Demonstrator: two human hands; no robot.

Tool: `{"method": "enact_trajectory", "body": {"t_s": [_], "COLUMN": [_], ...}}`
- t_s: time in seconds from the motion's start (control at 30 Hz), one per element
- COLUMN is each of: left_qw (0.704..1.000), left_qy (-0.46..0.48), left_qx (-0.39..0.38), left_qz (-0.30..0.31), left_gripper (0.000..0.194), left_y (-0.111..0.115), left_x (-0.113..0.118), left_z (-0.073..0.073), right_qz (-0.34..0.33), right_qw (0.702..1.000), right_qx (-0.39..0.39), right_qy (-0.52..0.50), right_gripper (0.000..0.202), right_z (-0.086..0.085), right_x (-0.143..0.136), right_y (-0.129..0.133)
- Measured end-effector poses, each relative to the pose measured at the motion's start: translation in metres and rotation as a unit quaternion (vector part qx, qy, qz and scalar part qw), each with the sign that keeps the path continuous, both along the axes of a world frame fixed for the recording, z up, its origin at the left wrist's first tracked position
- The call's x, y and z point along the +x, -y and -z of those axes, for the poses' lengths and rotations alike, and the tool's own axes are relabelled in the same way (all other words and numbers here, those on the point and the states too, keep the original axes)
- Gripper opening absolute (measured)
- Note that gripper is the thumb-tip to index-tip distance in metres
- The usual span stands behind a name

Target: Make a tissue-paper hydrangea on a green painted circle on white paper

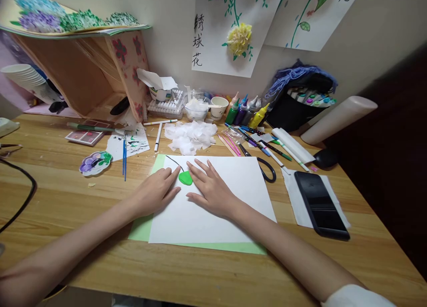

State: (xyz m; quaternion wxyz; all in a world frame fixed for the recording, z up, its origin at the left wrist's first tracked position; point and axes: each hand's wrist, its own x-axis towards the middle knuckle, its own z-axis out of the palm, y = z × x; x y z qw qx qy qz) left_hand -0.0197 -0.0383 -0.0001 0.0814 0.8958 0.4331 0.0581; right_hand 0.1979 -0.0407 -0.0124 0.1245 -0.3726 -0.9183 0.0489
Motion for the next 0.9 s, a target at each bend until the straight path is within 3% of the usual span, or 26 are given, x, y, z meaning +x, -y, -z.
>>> {"method": "enact_trajectory", "body": {"t_s": [0.17,0.67,0.9], "left_qw": [1.0,0.999,0.999], "left_qy": [0.012,0.018,0.03], "left_qx": [-0.007,0.01,0.003], "left_qz": [-0.001,0.033,0.017], "left_gripper": [0.052,0.045,0.054], "left_y": [-0.0005,-0.0005,-0.0005], "left_x": [-0.0007,-0.005,-0.0061], "left_z": [0.0011,0.0033,0.0049], "right_qz": [0.017,-0.024,-0.042], "right_qw": [1.0,0.998,0.996], "right_qx": [0.014,0.052,0.045], "right_qy": [-0.001,-0.029,-0.061], "right_gripper": [0.065,0.037,0.046], "right_z": [-0.0009,-0.0023,-0.0032], "right_x": [-0.0009,0.0017,0.0041], "right_y": [0.0035,0.0013,0.0021]}}
